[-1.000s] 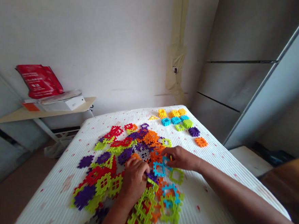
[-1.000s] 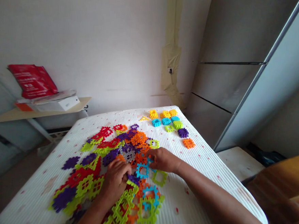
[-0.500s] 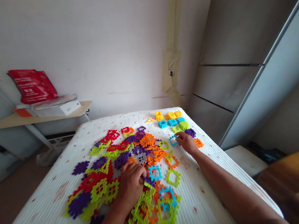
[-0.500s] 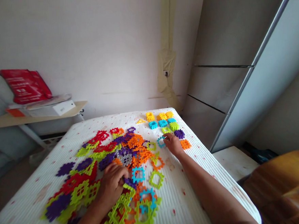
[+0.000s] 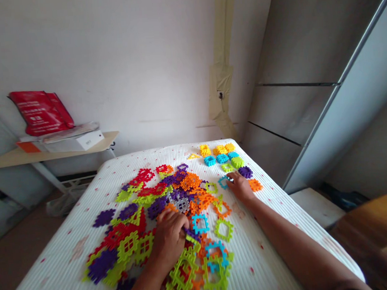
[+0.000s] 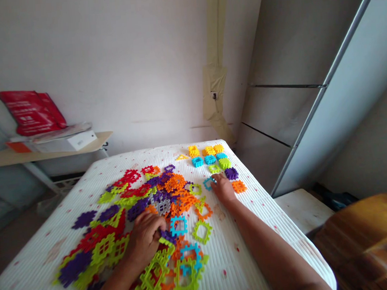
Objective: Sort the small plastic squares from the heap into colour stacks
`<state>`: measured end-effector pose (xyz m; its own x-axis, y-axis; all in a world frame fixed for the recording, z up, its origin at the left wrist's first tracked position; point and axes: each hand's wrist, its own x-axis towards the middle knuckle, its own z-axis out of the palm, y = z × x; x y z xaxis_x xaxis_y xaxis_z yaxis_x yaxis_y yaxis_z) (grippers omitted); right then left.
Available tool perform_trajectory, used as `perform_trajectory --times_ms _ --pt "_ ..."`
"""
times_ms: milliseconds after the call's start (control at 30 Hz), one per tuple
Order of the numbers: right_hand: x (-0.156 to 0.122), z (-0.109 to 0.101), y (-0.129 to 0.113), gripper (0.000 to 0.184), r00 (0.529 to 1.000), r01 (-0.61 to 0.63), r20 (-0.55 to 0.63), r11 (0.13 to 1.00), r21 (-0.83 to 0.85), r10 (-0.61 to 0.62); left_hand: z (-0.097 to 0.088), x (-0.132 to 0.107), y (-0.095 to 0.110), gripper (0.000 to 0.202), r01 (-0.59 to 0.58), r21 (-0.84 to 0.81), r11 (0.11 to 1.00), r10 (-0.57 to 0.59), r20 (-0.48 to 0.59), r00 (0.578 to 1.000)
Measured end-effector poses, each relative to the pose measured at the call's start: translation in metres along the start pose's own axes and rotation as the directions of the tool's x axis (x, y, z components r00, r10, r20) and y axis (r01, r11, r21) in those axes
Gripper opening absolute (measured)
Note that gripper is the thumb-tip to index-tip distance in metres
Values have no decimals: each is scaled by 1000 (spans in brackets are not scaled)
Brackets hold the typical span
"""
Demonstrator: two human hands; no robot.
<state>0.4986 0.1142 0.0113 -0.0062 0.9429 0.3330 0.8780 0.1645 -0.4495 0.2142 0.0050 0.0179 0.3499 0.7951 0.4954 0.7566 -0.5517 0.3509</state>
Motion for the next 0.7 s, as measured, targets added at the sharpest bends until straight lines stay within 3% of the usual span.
perform_trajectory --times_ms 233,367,567,700 --pt "-10 -7 -16 31 999 -43 -19 957 -286 39 -1 0 1 25 5 -17 1000 -5 1 1000" --pt "-13 -5 -23 35 999 -24 25 927 -375 36 -1 0 1 25 7 -17 1000 -7 -8 1000" --pt "-11 -5 -22 26 992 -69 76 932 -355 103 0 0 1 26 1 -9 1000 -1 -4 1000" --pt "0 -8 -22 31 997 -72 12 969 -238 77 0 0 -1 25 -4 -12 1000 4 1 1000"
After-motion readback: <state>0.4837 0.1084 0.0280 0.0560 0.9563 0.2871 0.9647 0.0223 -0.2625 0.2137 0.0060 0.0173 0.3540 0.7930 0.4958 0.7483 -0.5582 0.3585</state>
